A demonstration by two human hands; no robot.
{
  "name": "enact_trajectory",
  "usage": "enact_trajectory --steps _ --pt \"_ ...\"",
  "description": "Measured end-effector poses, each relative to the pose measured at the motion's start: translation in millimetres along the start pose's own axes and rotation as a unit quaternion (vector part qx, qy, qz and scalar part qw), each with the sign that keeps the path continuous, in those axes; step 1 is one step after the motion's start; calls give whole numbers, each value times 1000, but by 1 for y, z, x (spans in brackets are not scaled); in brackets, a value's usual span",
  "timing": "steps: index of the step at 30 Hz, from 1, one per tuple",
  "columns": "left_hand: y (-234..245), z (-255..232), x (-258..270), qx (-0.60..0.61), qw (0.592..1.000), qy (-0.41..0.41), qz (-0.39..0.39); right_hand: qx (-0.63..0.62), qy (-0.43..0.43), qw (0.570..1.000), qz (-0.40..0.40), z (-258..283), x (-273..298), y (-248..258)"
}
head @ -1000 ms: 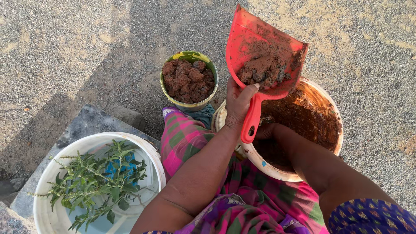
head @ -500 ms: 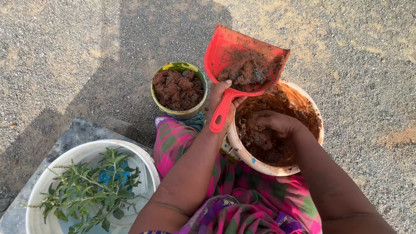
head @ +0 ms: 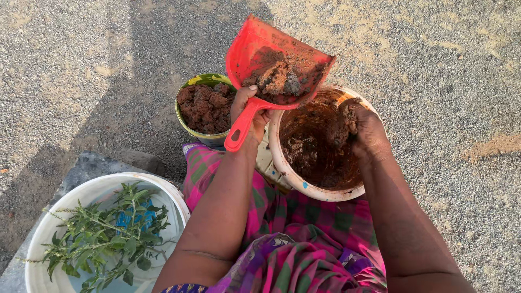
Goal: The person mixes soil by scooping it with a dustpan and kneading it by hand inside containers.
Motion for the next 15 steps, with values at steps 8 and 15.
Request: enact_trajectory --steps 8,15 --pt "1 1 2 4 999 17 -29 -94 -55 993 -47 -10 -2 2" --pt "4 14 -3 -44 998 43 -29 -139 11 990 -2 53 13 -18"
Point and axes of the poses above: each hand's wrist, its own x-axis away from the middle knuckle, its own y-axis out of the back of the hand, z = x × y, the point moved 9 cm from there along -x, towards the middle knuckle
